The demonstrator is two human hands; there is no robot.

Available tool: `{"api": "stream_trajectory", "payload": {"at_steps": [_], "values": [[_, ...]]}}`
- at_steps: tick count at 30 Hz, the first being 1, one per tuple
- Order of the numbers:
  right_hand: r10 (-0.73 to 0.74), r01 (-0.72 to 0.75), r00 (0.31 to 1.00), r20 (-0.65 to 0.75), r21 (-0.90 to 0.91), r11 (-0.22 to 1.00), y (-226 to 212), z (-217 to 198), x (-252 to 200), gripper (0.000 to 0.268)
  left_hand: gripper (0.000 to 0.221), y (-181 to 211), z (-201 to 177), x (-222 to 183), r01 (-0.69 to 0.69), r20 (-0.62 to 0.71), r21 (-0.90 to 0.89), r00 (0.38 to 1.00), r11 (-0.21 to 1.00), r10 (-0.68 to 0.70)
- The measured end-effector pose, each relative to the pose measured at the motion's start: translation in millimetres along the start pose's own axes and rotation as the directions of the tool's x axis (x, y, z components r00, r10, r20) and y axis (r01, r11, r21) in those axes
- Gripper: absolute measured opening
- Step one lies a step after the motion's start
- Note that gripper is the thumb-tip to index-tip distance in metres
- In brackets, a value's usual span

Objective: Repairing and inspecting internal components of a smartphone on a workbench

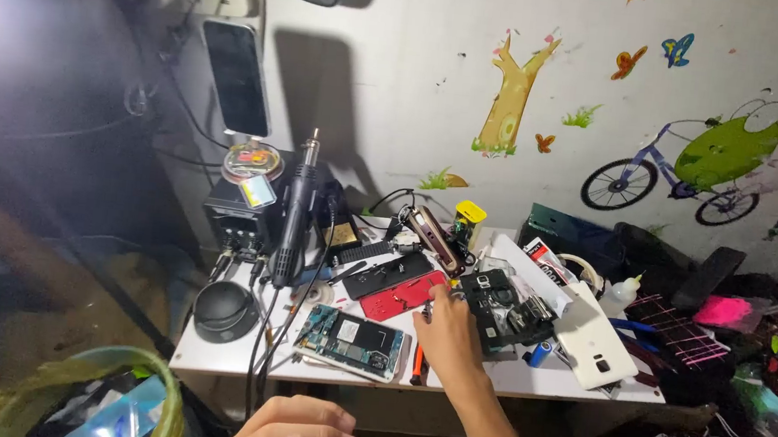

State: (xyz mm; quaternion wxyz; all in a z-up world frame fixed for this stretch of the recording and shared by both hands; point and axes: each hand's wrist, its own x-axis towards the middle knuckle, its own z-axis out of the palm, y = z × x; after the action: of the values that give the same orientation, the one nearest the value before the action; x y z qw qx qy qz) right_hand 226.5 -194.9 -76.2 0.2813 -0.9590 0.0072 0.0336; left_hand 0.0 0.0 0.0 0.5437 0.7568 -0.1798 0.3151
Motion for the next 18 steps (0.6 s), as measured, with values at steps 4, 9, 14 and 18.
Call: {"api": "stream_trajectory", "payload": {"at_steps": [4, 9, 14, 18], "values": [[0.022, -0.022, 1.0, 0.019, 0.003, 1.0, 8, 10, 12, 0.049, 0.048, -30, 7, 6, -0.077, -0.04, -0.037, 0.996, 0.996, 0.075], [0.043, -0.043, 0.999, -0.002, 0.005, 0.999, 6, 2, 11, 0.042, 0.03, -70, -4, 4, -0.08, 0.052, -0.243, 0.994, 0.967, 0.095], [0.033, -0.027, 0.997, -0.069, 0.08, 0.996, 17, -3, 7, 0.041, 0.044, -92, 30, -2, 0.14, -0.088, -0.424, 0.977, 0.895, -0.194], [0.039, -0.014, 0.992, -0.122, 0.199, 0.98, 2, -27, -13, 0.036, 0.049, -96, 60, 36, 0.666, 0.004, -0.216, 0.732, 0.714, -0.681]]}}
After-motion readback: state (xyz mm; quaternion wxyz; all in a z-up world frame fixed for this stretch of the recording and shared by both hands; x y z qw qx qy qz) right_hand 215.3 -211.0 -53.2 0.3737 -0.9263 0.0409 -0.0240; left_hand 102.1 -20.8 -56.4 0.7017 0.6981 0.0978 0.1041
